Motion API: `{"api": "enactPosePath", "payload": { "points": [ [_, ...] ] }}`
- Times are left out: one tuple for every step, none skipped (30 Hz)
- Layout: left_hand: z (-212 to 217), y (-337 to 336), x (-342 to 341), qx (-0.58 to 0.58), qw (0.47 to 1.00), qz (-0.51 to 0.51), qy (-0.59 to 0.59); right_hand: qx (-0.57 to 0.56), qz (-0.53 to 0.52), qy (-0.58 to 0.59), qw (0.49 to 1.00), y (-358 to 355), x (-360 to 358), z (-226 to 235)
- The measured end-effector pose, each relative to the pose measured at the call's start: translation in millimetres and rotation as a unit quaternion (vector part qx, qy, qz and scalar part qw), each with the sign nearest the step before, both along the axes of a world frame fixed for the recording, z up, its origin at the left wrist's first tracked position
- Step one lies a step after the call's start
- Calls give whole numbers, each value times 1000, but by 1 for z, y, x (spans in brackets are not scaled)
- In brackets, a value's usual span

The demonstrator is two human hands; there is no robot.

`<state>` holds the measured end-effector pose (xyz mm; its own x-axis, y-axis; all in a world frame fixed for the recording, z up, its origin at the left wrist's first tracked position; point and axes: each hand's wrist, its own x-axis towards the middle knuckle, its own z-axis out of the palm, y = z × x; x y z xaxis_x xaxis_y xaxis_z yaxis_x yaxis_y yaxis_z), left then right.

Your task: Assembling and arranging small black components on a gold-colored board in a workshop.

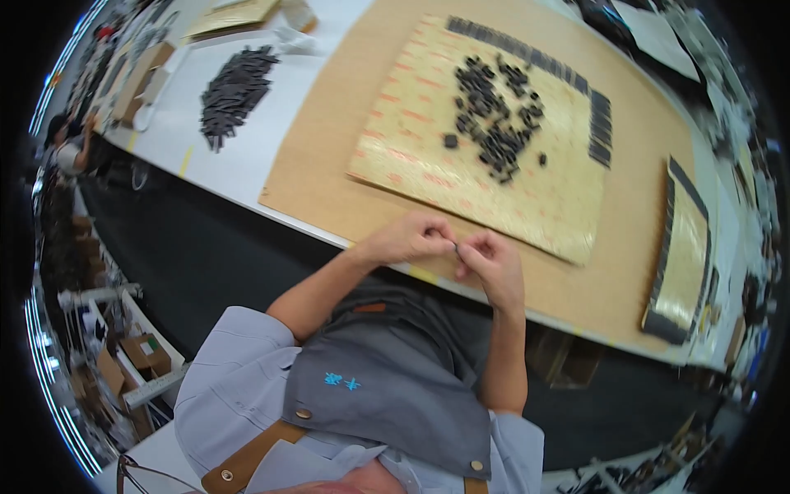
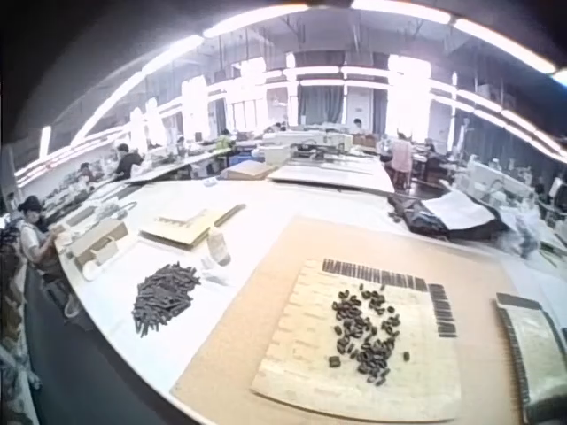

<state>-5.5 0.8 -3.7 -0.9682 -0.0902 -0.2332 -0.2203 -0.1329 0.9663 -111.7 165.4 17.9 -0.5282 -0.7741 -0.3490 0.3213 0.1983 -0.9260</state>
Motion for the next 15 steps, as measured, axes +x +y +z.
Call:
{"api": "enactPosePath", "payload": {
  "points": [
    [2,-2,1,-3,1000,4,-20,-6,18,-12,1000,-2,-1,-1],
    [4,-2,-1,4,1000,3,-27,-13,3,-30,999,-1,0,-3],
    [3,-2,-2,5,999,9,-33,-26,-6,-46,999,-2,1,-5],
    [0,2,-4,12,999,-7,-35,-20,-22,-47,998,0,2,-7],
    [-3,5,-6,3,999,0,-47,-20,-28,-51,998,2,2,-9],
    [-5,8,-6,-7,998,12,-58,-21,-27,-55,998,3,3,-11],
    [-7,10,-6,-5,998,8,-59,-19,-32,-56,998,5,4,-13],
    [-8,12,-6,-4,998,12,-54,-14,-36,-46,998,5,4,-15],
    [-8,14,-6,-3,999,17,-49,-9,-38,-36,999,7,5,-17],
    [-8,14,-6,-2,999,16,-49,-9,-39,-36,999,9,4,-18],
    [-6,11,-7,14,998,13,-52,-23,-38,-42,998,11,2,-18],
    [-3,10,-7,30,998,9,-56,-37,-38,-49,997,13,1,-19],
    [0,9,-7,31,998,9,-57,-36,-38,-50,997,14,1,-19],
    [2,8,-6,54,996,2,-66,-37,-38,-57,997,15,1,-19],
    [4,7,-6,76,994,-4,-75,-39,-36,-64,997,15,0,-18]
  ]
}}
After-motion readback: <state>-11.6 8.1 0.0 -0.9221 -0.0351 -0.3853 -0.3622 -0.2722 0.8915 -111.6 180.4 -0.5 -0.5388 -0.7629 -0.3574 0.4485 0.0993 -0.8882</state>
